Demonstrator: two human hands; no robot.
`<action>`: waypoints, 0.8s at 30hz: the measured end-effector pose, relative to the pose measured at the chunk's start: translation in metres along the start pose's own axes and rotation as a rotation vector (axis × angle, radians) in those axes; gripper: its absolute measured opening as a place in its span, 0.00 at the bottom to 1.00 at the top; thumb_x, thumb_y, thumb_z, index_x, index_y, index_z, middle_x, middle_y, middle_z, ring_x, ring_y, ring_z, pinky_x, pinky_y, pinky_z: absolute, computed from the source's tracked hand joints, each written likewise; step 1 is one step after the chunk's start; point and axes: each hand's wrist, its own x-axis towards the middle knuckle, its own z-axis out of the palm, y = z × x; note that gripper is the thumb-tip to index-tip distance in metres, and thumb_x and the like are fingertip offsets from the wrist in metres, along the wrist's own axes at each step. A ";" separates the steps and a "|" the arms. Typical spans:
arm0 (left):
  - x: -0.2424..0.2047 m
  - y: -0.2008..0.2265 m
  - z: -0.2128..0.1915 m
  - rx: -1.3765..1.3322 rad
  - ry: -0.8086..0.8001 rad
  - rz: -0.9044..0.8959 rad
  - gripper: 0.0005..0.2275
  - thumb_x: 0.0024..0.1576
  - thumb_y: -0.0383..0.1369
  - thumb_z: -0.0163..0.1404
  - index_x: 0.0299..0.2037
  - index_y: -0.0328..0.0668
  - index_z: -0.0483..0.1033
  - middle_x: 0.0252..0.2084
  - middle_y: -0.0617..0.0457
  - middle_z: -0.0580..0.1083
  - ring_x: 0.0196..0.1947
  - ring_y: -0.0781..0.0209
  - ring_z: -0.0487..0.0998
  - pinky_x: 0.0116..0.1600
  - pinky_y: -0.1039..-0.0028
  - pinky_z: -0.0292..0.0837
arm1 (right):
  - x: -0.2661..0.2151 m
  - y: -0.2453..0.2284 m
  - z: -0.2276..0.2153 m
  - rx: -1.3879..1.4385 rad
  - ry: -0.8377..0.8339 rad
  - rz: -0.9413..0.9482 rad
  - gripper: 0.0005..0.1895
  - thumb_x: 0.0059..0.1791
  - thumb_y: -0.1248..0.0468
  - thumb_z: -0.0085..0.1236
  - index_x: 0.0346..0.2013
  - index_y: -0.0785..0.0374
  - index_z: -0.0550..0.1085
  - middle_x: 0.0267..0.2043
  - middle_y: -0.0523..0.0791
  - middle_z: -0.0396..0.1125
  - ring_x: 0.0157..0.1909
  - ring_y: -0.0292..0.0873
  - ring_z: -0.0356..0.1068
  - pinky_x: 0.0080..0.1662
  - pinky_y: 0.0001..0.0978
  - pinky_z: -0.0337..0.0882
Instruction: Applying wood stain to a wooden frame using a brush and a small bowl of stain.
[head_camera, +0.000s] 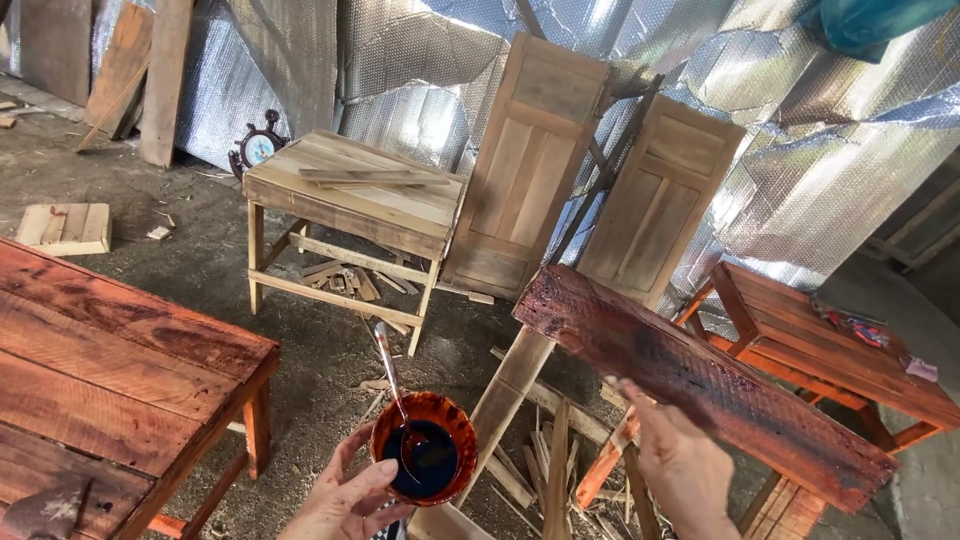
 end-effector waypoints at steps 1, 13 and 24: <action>0.000 0.001 -0.001 0.011 -0.004 -0.005 0.28 0.57 0.17 0.49 0.67 0.56 0.67 0.66 0.37 0.72 0.53 0.28 0.74 0.58 0.40 0.70 | 0.001 -0.002 -0.009 0.061 0.081 0.032 0.21 0.52 0.52 0.47 0.59 0.24 0.67 0.45 0.47 0.77 0.06 0.27 0.49 0.11 0.19 0.51; -0.008 0.001 -0.001 0.032 0.001 0.013 0.29 0.57 0.17 0.50 0.68 0.57 0.67 0.62 0.35 0.74 0.52 0.30 0.75 0.56 0.41 0.71 | 0.006 -0.069 0.017 0.113 0.255 0.073 0.15 0.51 0.51 0.57 0.53 0.37 0.78 0.22 0.37 0.73 0.08 0.29 0.47 0.12 0.20 0.45; -0.004 0.004 -0.001 0.016 0.015 0.035 0.27 0.58 0.18 0.49 0.67 0.53 0.65 0.64 0.35 0.73 0.53 0.31 0.75 0.59 0.42 0.70 | -0.005 -0.105 0.022 0.375 0.126 0.303 0.17 0.52 0.57 0.53 0.56 0.40 0.74 0.20 0.35 0.67 0.10 0.28 0.52 0.12 0.19 0.51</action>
